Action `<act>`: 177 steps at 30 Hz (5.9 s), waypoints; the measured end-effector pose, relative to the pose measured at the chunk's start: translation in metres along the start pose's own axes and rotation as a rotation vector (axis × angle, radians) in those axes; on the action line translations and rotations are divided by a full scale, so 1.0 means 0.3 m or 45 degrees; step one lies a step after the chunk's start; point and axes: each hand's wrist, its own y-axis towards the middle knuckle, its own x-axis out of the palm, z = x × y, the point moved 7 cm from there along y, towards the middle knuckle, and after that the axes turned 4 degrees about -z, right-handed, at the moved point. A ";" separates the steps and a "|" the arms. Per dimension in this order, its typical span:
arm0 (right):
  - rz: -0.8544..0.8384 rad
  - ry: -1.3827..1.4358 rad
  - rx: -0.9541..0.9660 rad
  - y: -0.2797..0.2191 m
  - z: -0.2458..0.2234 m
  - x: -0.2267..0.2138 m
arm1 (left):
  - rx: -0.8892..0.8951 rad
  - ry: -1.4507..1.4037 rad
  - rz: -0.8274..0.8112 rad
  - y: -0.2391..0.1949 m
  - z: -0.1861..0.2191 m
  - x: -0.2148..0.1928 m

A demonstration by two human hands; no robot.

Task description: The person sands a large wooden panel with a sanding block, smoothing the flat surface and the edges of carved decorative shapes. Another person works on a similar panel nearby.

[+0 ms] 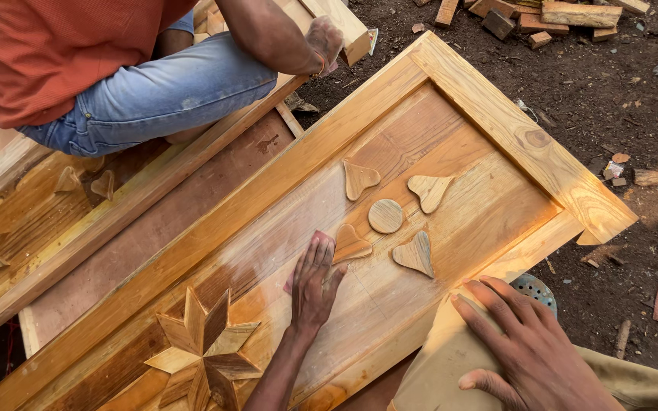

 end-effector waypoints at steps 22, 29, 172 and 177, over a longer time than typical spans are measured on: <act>0.048 -0.035 -0.006 -0.019 0.011 -0.002 | -0.167 -0.100 -0.154 0.338 -0.054 0.035; 0.118 -0.013 -0.023 -0.026 -0.016 -0.040 | -0.109 -0.124 -0.140 -0.052 -0.060 0.001; -0.015 0.009 0.111 -0.102 0.001 -0.024 | 0.405 0.154 -0.406 -0.286 0.058 0.029; -0.033 0.034 0.151 -0.111 0.009 -0.027 | 0.840 0.180 -0.454 -0.041 0.171 0.072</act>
